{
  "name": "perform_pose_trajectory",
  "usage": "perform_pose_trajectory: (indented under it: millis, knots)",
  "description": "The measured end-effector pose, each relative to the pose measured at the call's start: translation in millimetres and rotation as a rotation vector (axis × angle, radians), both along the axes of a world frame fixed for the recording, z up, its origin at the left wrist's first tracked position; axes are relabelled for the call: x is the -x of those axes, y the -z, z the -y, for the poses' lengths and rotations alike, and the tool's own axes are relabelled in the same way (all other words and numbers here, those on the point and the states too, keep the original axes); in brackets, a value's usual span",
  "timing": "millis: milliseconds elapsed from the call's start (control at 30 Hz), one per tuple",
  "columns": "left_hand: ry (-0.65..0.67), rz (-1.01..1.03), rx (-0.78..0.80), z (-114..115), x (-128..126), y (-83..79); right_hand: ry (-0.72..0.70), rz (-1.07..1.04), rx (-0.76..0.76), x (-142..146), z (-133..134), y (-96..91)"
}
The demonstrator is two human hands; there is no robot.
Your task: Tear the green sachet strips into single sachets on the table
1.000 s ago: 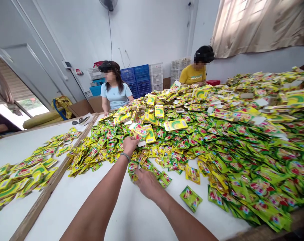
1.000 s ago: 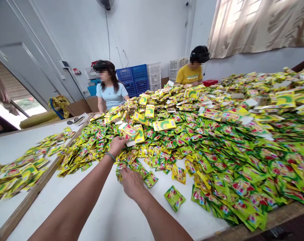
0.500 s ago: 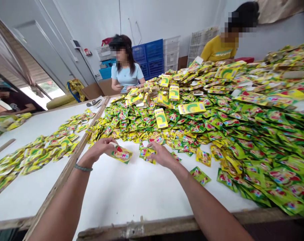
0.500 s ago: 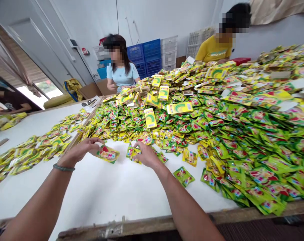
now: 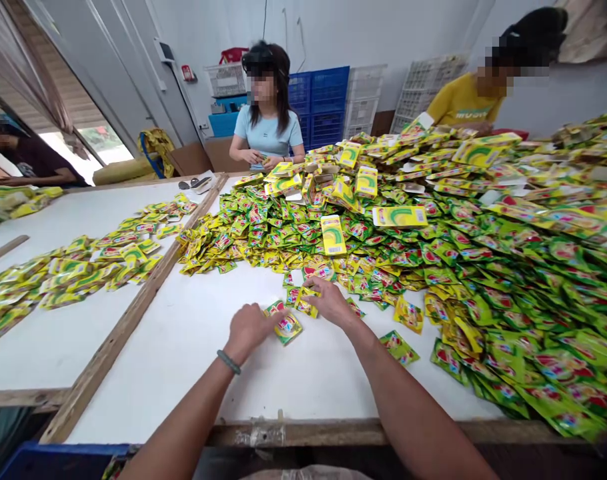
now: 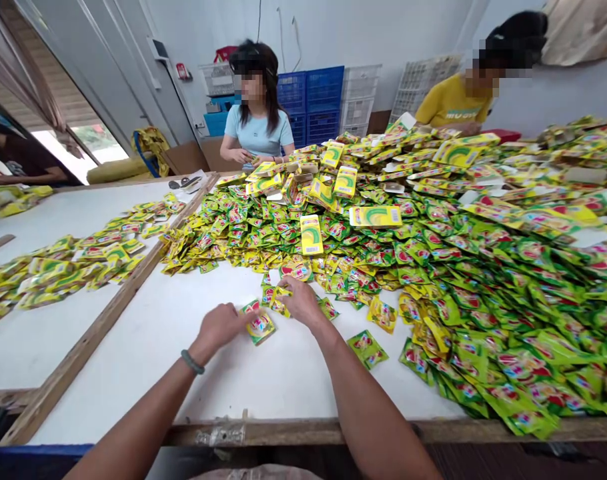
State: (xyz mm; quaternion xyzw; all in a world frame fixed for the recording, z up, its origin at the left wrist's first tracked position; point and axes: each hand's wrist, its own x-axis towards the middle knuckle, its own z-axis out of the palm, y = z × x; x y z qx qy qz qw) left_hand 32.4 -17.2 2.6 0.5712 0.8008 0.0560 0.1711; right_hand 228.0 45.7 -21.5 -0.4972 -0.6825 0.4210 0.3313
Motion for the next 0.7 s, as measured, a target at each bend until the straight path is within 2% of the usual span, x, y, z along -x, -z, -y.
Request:
perform_pose_trajectory:
  millis: [67, 133, 200, 267, 333, 367, 433, 500, 600, 700]
  knots:
    - [0.017, 0.029, -0.054, 5.1, -11.2, 12.1, -0.006, 0.038, -0.015, 1.9, 0.7, 0.5]
    - [-0.034, 0.142, -0.140, 3.8, -18.1, 21.3, 0.007, 0.039, -0.035, 1.5, -0.1, 2.5]
    - [-0.107, 0.401, -0.199, -0.8, -20.0, 26.8, 0.023, -0.001, -0.044, -0.9, -2.2, 4.2]
    - [-0.159, 0.764, -0.253, -4.6, -18.3, 28.0, 0.030, -0.054, -0.062, -3.8, -4.4, 3.0]
    - [-0.148, 1.069, -0.279, -5.4, -14.7, 25.3, 0.057, -0.094, -0.099, -6.1, -5.2, -2.4]
    - [-0.115, 1.155, -0.272, -4.5, -12.3, 22.9, 0.081, -0.116, -0.127, -6.9, -5.0, -6.3]
    - [-0.013, 1.191, -0.223, -1.4, -6.6, 17.3, 0.132, -0.161, -0.183, -7.9, -3.6, -14.8]
    - [0.080, 1.122, -0.168, 1.9, 0.1, 11.9, 0.133, -0.190, -0.215, -8.3, -2.4, -21.7]
    - [0.136, 0.982, -0.136, 4.5, 9.7, 5.8, 0.115, -0.214, -0.221, -9.3, -2.8, -26.2]
    - [0.190, 0.910, -0.090, 4.8, 14.7, 1.9, 0.160, -0.251, -0.237, -10.7, -4.6, -24.6]
